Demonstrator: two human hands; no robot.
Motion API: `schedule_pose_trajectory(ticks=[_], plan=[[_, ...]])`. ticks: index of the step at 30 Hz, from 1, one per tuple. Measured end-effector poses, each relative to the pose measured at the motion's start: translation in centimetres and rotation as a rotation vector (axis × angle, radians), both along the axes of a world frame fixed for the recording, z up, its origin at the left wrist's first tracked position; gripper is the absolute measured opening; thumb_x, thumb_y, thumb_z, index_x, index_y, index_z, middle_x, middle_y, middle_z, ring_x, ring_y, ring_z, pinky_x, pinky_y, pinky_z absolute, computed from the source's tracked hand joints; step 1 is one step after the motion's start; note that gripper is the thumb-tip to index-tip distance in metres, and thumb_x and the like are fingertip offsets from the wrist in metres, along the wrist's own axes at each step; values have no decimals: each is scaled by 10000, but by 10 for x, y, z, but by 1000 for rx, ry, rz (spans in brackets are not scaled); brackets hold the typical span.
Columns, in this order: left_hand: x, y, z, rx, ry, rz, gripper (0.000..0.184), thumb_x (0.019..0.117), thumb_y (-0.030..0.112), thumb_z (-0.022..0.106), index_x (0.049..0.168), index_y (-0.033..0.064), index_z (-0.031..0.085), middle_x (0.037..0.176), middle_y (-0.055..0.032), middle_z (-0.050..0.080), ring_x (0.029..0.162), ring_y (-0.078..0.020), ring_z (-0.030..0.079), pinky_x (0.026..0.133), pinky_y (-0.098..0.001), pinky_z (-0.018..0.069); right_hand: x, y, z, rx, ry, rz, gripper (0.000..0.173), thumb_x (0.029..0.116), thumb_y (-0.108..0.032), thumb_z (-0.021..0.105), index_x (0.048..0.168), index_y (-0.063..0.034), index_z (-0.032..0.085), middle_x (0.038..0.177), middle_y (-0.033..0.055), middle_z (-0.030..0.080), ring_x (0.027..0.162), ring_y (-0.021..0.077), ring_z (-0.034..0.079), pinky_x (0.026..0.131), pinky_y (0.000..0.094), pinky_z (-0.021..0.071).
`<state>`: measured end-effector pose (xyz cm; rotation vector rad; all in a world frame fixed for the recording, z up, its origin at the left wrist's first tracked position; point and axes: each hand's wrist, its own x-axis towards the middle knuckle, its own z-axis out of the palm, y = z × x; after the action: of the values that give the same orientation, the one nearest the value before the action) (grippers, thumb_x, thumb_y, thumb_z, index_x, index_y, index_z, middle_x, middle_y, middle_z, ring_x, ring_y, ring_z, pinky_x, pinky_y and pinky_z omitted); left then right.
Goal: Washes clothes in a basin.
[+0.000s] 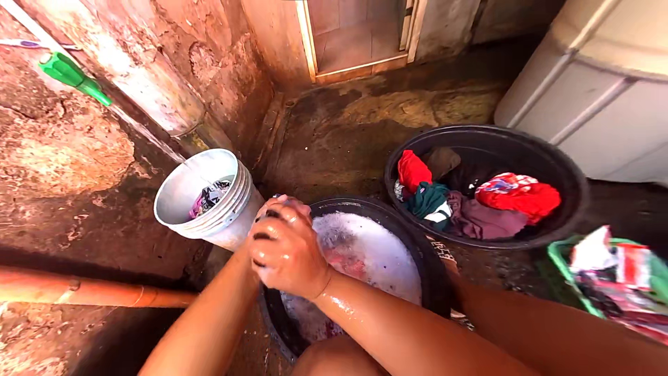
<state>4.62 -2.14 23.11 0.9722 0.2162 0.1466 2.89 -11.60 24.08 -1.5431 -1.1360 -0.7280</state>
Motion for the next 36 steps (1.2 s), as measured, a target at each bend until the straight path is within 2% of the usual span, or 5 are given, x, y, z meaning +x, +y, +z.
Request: schedule_pose_trajectory(ticks=[4,10,23,32,36], plan=[[11,38,38,403,79,-846,195,889,335,645,786,187,719,768,42,708,702,-57,671,652,-235,563,-11,-6,-11,-71,-188,72,214,912,-172,626,707,-223,664,837,12,691,1031,305,660,964,500,537],[10,-25,63,1617,458,-1022,150,975,137,661,898,19,715,750,-77,650,688,-178,601,684,-407,505,-28,-2,-45,-483,-370,133,172,927,-62,615,854,-141,750,926,25,739,939,206,712,814,380,579],[31,100,120,2229,496,356,360,985,343,664,1085,1,716,1254,-288,632,1273,-525,512,1069,-762,262,47,-62,-166,-1384,877,88,600,943,-47,590,1529,-103,476,1600,222,391,1464,442,380,1168,677,302],[9,48,-200,1512,673,-669,625,999,505,596,1564,284,443,1638,-114,373,1508,-367,337,1197,-649,279,12,-142,-277,-1491,1407,43,659,943,-327,702,1529,-125,479,1557,238,443,1430,435,429,1137,671,352],[-46,-16,-272,1239,973,-675,781,984,574,569,1562,74,405,1610,-295,318,1487,-493,304,1194,-654,269,15,-164,-283,-511,1948,-219,394,1033,-176,597,1343,63,559,1286,267,616,1188,343,608,1013,511,495]])
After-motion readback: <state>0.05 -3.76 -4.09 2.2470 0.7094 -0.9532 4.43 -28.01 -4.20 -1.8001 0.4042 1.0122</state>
